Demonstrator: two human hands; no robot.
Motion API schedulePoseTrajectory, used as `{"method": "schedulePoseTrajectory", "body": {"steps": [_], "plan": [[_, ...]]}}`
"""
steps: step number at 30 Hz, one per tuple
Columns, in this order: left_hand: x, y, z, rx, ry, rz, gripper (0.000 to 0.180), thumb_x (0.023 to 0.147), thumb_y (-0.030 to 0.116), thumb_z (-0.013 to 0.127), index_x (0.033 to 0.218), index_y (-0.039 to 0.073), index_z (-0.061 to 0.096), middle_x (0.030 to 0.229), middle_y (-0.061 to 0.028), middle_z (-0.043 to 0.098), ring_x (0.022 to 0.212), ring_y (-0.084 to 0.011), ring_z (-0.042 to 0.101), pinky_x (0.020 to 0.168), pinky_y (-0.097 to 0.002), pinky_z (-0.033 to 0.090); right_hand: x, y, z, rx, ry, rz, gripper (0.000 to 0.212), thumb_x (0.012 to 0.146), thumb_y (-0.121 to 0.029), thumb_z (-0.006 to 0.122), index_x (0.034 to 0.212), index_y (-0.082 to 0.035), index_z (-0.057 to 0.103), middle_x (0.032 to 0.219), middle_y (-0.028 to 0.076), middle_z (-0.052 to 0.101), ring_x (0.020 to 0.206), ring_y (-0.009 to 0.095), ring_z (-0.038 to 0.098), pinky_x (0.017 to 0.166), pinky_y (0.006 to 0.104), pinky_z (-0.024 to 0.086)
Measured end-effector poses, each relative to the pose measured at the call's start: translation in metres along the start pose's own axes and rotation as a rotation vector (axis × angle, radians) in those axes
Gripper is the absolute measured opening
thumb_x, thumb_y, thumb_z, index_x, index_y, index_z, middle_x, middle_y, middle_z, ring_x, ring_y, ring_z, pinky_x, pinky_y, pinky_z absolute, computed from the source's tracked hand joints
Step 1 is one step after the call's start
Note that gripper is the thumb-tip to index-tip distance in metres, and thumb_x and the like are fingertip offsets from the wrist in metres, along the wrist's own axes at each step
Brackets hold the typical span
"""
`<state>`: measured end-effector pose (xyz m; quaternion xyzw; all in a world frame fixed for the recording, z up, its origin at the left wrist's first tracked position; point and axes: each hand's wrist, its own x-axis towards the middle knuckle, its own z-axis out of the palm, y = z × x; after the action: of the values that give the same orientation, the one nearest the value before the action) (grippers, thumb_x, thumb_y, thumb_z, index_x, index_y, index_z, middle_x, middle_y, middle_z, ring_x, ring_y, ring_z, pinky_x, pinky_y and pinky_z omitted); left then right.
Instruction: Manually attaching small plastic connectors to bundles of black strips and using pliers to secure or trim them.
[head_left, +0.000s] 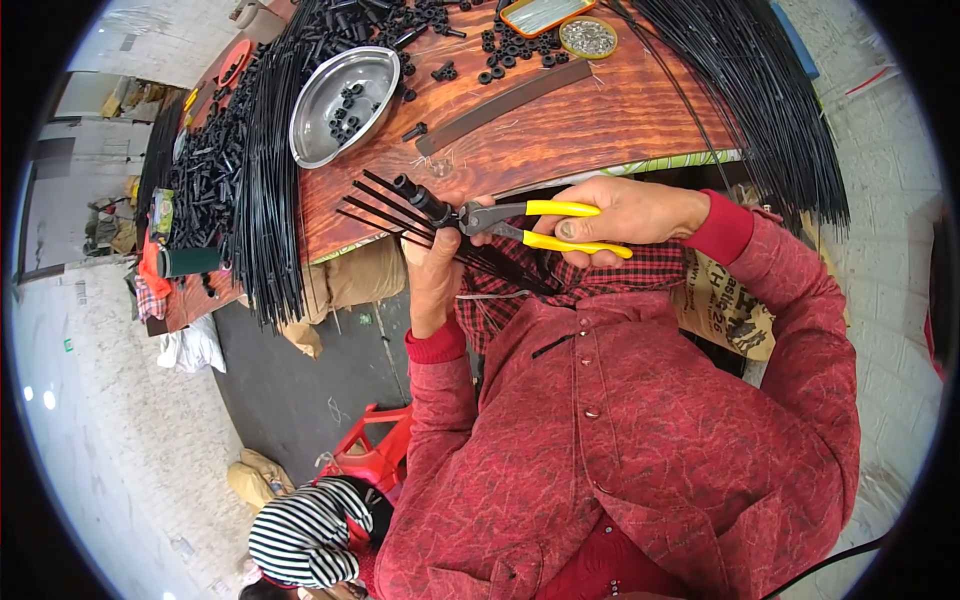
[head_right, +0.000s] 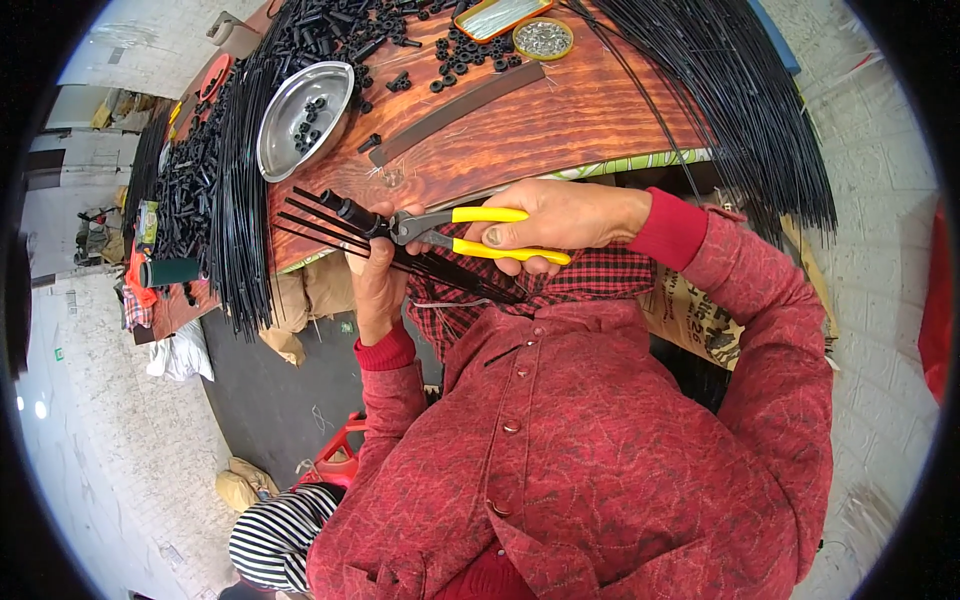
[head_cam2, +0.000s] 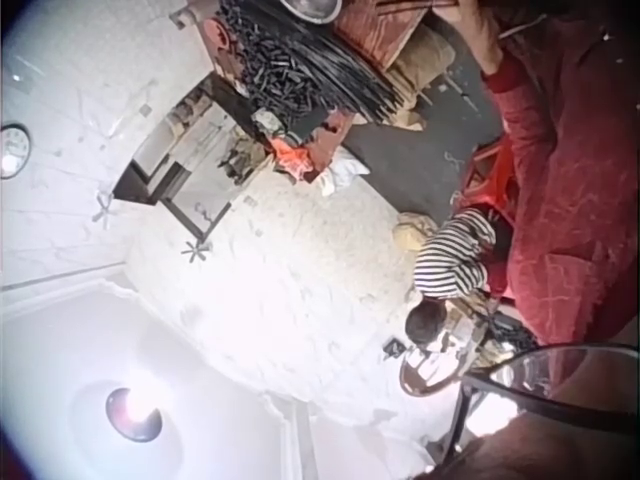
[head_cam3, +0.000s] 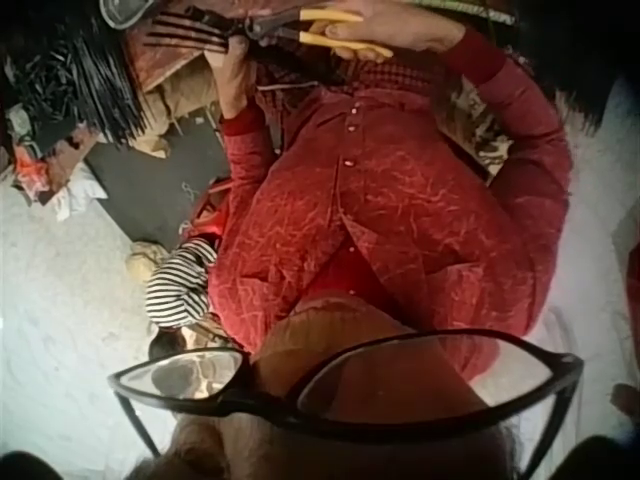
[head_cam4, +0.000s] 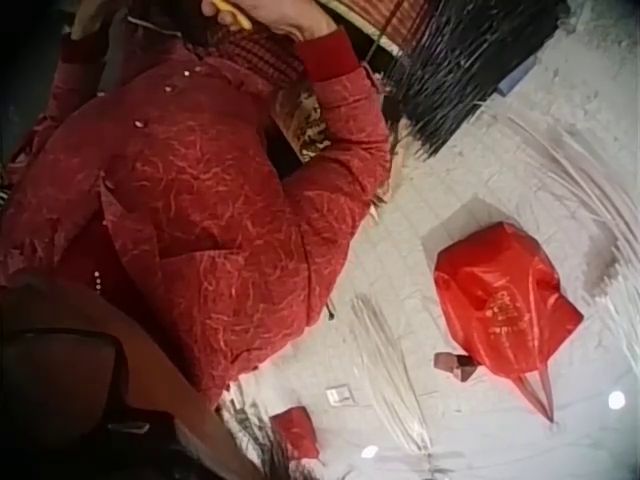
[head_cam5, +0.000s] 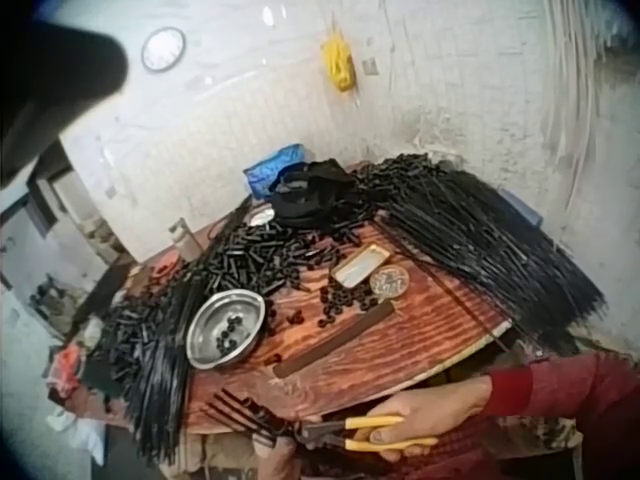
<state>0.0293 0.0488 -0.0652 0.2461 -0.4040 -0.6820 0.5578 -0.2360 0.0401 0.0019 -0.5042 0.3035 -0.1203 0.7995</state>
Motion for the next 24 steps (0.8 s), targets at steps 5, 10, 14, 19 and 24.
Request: {"method": "schedulePoseTrajectory", "body": {"steps": [5,10,14,19,24], "plan": [[-0.002,0.002,0.001,0.001,0.005,0.009,0.054,0.087,0.031,0.072,0.124,-0.002,0.050,0.111,-0.0242,0.065,0.078,-0.0189,0.060,0.075,-0.0354,0.052,0.005,0.011,0.006,-0.004,-0.005,0.015,0.040,0.100,-0.036,0.051,0.117,-0.001,0.057,0.071,-0.001,0.050,0.053,0.004,0.041,0.045,0.0180,0.033],[-0.004,0.002,0.008,0.077,0.075,0.012,0.052,0.089,0.030,0.070,0.124,-0.002,0.050,0.110,-0.0228,0.065,0.079,-0.0185,0.060,0.077,-0.0318,0.052,0.001,0.013,0.009,-0.030,-0.003,0.076,0.047,0.098,-0.046,0.051,0.110,-0.001,0.061,0.066,-0.004,0.048,0.051,0.003,0.039,0.045,0.0187,0.031],[-0.001,-0.006,0.002,-0.049,0.056,0.066,0.053,0.089,0.028,0.070,0.127,-0.001,0.049,0.123,-0.0224,0.060,0.079,-0.0190,0.059,0.072,-0.0313,0.050,-0.006,0.004,0.004,-0.009,0.047,-0.020,0.046,0.099,-0.044,0.051,0.112,-0.001,0.061,0.067,-0.002,0.053,0.052,0.003,0.044,0.046,0.0187,0.034],[0.006,-0.006,0.013,-0.056,0.022,0.106,0.058,0.087,0.035,0.073,0.126,-0.001,0.050,0.117,-0.0196,0.061,0.077,-0.0183,0.057,0.069,-0.0312,0.049,-0.014,-0.008,0.002,-0.169,0.113,-0.073,0.044,0.099,-0.040,0.052,0.118,-0.001,0.058,0.074,0.001,0.061,0.054,0.004,0.048,0.049,0.0183,0.037],[0.007,-0.005,0.019,-0.003,0.068,0.113,0.053,0.088,0.039,0.070,0.118,-0.002,0.054,0.094,-0.0136,0.061,0.075,-0.0175,0.057,0.066,-0.0320,0.051,-0.017,-0.013,0.005,-0.185,0.112,-0.145,0.039,0.099,-0.037,0.052,0.115,-0.002,0.057,0.080,0.002,0.064,0.057,0.004,0.050,0.052,0.0190,0.039]]}}
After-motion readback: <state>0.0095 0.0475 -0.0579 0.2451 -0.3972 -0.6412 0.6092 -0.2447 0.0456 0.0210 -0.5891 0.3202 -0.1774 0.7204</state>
